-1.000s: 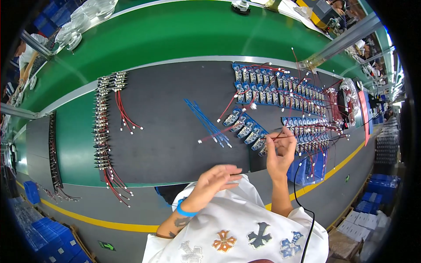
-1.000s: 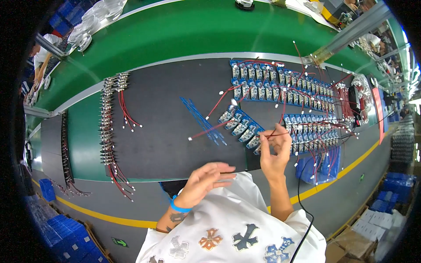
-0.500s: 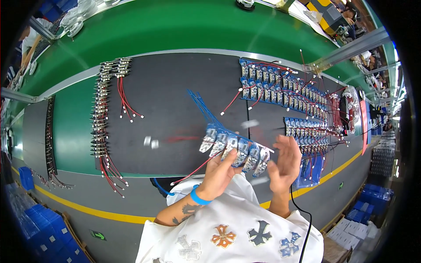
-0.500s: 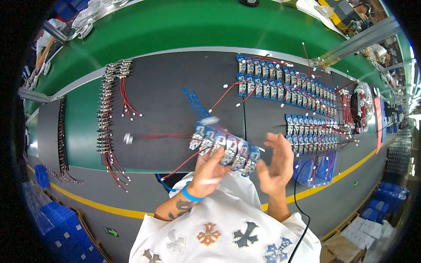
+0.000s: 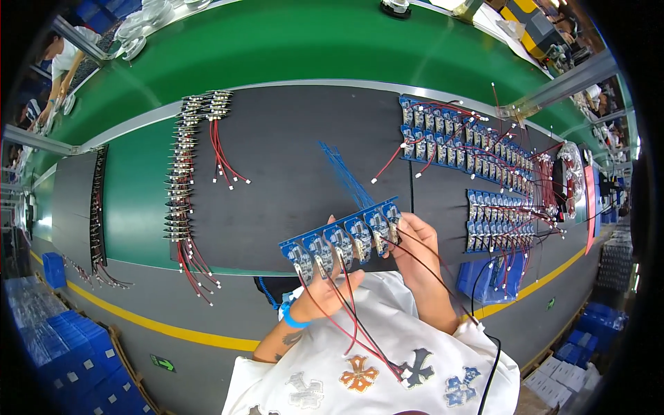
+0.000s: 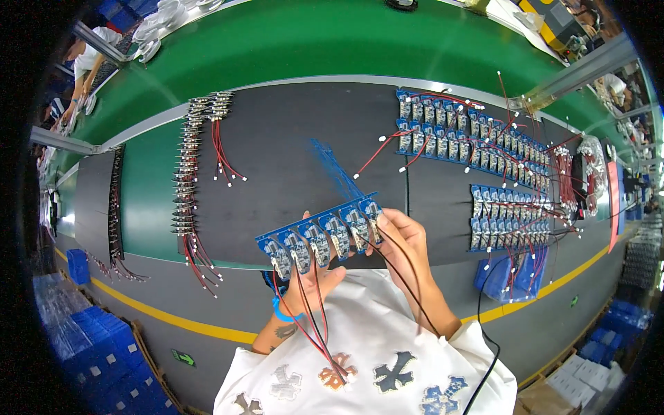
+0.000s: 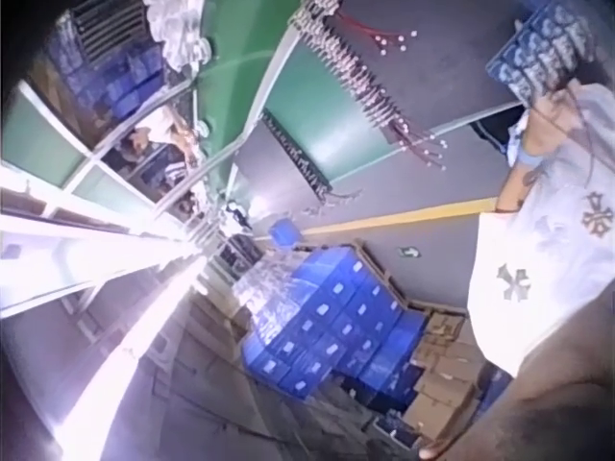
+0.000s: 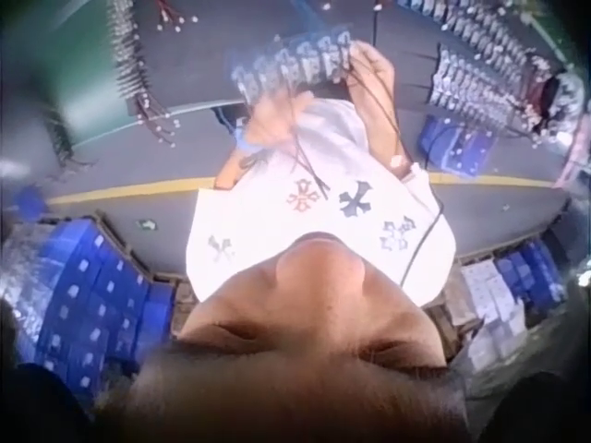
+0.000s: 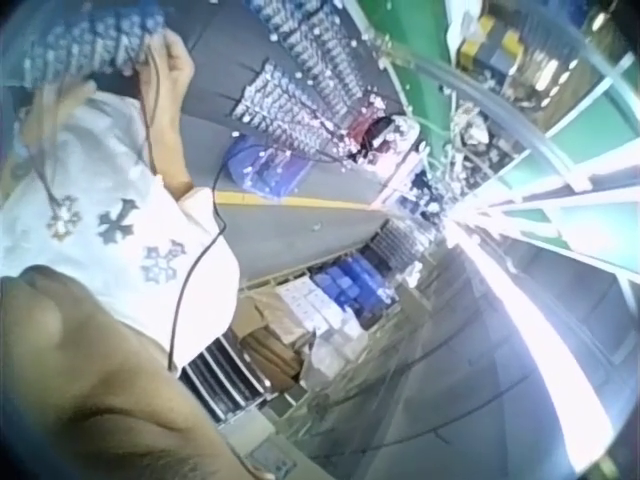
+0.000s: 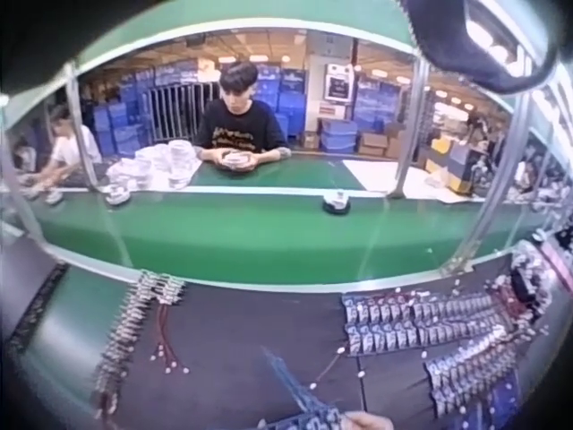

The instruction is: The person arranges and assembles circuit boards with wires by hand on an electronics production line.

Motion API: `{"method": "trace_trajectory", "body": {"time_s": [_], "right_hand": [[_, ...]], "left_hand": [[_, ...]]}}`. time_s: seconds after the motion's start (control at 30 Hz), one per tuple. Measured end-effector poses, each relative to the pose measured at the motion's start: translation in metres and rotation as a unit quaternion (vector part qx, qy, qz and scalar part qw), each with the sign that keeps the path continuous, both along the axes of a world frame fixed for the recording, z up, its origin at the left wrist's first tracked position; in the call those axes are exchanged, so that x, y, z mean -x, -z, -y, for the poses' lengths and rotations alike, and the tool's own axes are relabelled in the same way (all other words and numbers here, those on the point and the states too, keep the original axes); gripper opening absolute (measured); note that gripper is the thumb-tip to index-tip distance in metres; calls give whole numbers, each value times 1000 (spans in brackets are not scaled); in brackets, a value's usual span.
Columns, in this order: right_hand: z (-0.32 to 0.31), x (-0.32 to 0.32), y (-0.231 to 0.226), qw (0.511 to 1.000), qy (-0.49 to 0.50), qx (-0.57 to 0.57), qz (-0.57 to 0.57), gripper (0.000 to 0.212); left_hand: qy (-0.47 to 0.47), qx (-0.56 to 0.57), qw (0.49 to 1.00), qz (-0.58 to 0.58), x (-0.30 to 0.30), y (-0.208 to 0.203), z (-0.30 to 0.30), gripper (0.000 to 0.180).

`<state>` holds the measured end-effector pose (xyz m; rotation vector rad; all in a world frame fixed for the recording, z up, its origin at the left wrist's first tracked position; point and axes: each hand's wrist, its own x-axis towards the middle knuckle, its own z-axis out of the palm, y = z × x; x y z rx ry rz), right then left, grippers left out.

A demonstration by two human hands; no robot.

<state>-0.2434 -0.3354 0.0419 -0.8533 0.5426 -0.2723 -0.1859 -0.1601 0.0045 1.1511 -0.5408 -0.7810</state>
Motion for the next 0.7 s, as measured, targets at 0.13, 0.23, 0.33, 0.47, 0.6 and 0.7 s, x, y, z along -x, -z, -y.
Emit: {"method": "trace_trajectory", "body": {"time_s": [0.13,0.23,0.33,0.47,0.6,0.7], "right_hand": [[-7,-11,0,1000,25,-12,-7,20],[-8,-9,1,1000,-4,-11,7,20],[-11,-7,1,1000,-25,-1,-2,20],[-12,-3,9,996,-90,-1,12,17],[-19,-1,8,979,-191,69,-21,15],[-19,2,7,953,-250,172,1,14]], "left_hand": [[68,93,983,143,-16,5,-15,87],[-26,206,943,-262,-6,-6,-15,82],[-178,276,776,-539,-2,14,-22,66],[-159,154,962,-160,-15,0,-9,36],[-189,145,947,-217,-20,-7,-7,32],[-282,14,932,-226,-25,-11,-4,22]]}}
